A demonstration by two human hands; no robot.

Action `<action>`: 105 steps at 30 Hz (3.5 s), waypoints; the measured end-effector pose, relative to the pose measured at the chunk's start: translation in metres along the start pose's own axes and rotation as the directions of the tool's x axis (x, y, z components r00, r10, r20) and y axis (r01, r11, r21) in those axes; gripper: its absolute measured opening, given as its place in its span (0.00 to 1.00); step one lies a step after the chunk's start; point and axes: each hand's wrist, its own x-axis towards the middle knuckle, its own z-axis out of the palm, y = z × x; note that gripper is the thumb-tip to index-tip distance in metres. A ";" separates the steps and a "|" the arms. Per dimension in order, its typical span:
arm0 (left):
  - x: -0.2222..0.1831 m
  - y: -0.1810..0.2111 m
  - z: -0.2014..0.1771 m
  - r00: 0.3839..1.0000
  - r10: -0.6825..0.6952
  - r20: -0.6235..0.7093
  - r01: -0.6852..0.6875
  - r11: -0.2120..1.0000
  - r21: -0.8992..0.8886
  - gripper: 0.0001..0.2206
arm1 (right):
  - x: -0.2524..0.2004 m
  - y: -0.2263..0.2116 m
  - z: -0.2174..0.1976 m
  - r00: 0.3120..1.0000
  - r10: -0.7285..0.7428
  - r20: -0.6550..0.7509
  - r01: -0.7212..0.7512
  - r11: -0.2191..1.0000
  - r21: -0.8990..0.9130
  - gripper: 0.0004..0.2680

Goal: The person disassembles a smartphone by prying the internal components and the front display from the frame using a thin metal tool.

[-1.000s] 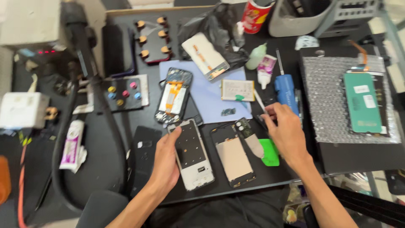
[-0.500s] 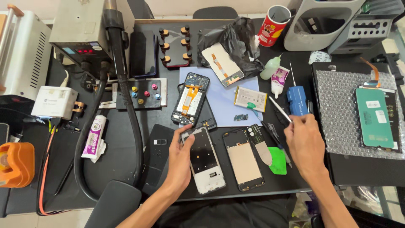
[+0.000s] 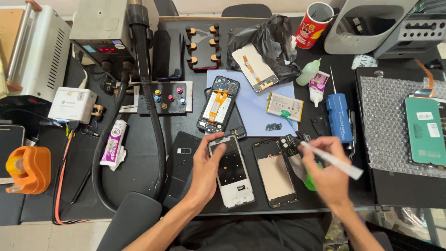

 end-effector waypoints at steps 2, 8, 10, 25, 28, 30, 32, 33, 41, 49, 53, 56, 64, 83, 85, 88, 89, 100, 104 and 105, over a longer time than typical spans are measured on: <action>-0.003 0.007 0.005 1.000 -0.022 0.008 0.022 1.000 -0.015 0.17 | -0.017 0.005 0.011 0.998 0.026 0.056 -0.025 1.000 -0.012 0.06; -0.009 0.011 0.012 0.995 -0.083 0.051 0.086 0.994 -0.061 0.18 | -0.059 -0.005 0.045 0.985 -0.011 0.169 0.014 1.000 -0.019 0.06; -0.007 0.005 0.011 0.992 -0.119 0.052 0.124 0.987 -0.104 0.14 | -0.061 -0.017 0.051 0.972 -0.094 0.215 0.123 0.985 -0.124 0.07; -0.013 -0.027 -0.008 0.967 -0.181 -0.178 0.162 0.980 -0.117 0.13 | -0.049 -0.038 0.055 0.767 -0.365 0.528 0.547 0.801 -0.241 0.22; -0.010 -0.032 -0.015 0.978 -0.147 -0.146 0.155 0.987 0.044 0.12 | -0.054 -0.040 0.057 0.716 -0.374 0.589 0.594 0.770 -0.234 0.23; -0.010 -0.032 -0.021 0.991 -0.075 -0.109 0.099 0.967 0.234 0.12 | -0.055 -0.038 0.057 0.690 -0.366 0.624 0.626 0.734 -0.262 0.22; -0.007 -0.028 -0.029 0.997 -0.046 -0.067 0.066 0.934 0.351 0.13 | -0.056 -0.037 0.058 0.682 -0.365 0.634 0.647 0.705 -0.290 0.20; -0.005 -0.025 -0.033 0.997 -0.054 -0.048 0.068 0.925 0.374 0.13 | -0.056 -0.036 0.059 0.679 -0.362 0.639 0.656 0.690 -0.305 0.18; 0.003 -0.005 -0.045 0.998 -0.022 0.051 0.002 0.930 0.367 0.19 | -0.058 -0.034 0.061 0.690 -0.360 0.628 0.639 0.710 -0.296 0.16; 0.009 0.001 -0.050 0.993 -0.090 0.073 0.068 0.963 0.262 0.17 | -0.054 -0.033 0.056 0.734 -0.417 0.537 0.623 0.728 -0.286 0.16; 0.008 0.000 -0.050 0.993 -0.086 0.084 0.061 0.962 0.267 0.16 | -0.046 -0.006 0.006 0.842 -0.479 0.249 0.536 0.687 -0.491 0.07; 0.008 0.004 -0.047 0.990 -0.121 0.069 0.098 0.956 0.278 0.16 | -0.048 0.023 -0.060 0.844 -0.536 0.031 0.479 0.725 -0.494 0.02; 0.006 0.005 -0.042 0.976 -0.202 0.078 0.178 0.955 0.239 0.17 | -0.147 0.079 -0.184 0.907 -0.137 -0.399 -0.253 0.582 -0.773 0.06; 0.004 0.021 -0.035 0.965 -0.229 0.130 0.229 0.973 0.012 0.14 | -0.096 0.018 -0.051 0.968 -0.251 0.000 0.246 0.949 -0.195 0.03; 0.001 0.025 -0.034 0.966 -0.222 0.135 0.226 0.974 -0.014 0.14 | -0.082 -0.002 -0.021 0.984 -0.146 0.103 0.154 0.985 -0.075 0.05; -0.002 0.029 -0.032 0.971 -0.198 0.132 0.202 0.979 -0.019 0.14 | -0.057 -0.024 0.011 0.954 0.021 0.300 -0.035 0.999 0.042 0.07; -0.002 0.030 -0.032 0.974 -0.187 0.126 0.192 0.981 -0.022 0.14 | -0.051 -0.028 0.019 0.937 0.085 0.339 -0.109 0.993 0.052 0.07; 0.003 0.025 -0.019 0.984 -0.151 -0.097 0.124 0.963 -0.238 0.10 | -0.029 -0.037 0.046 0.747 0.380 0.546 -0.599 0.742 0.303 0.08; 0.004 0.027 -0.012 0.972 -0.156 -0.174 0.107 0.959 -0.261 0.09 | -0.032 -0.039 0.047 0.760 0.297 0.579 -0.564 0.744 0.358 0.10; 0.003 0.026 -0.010 0.973 -0.148 -0.180 0.094 0.957 -0.276 0.09 | -0.033 -0.038 0.048 0.761 0.274 0.588 -0.556 0.742 0.375 0.11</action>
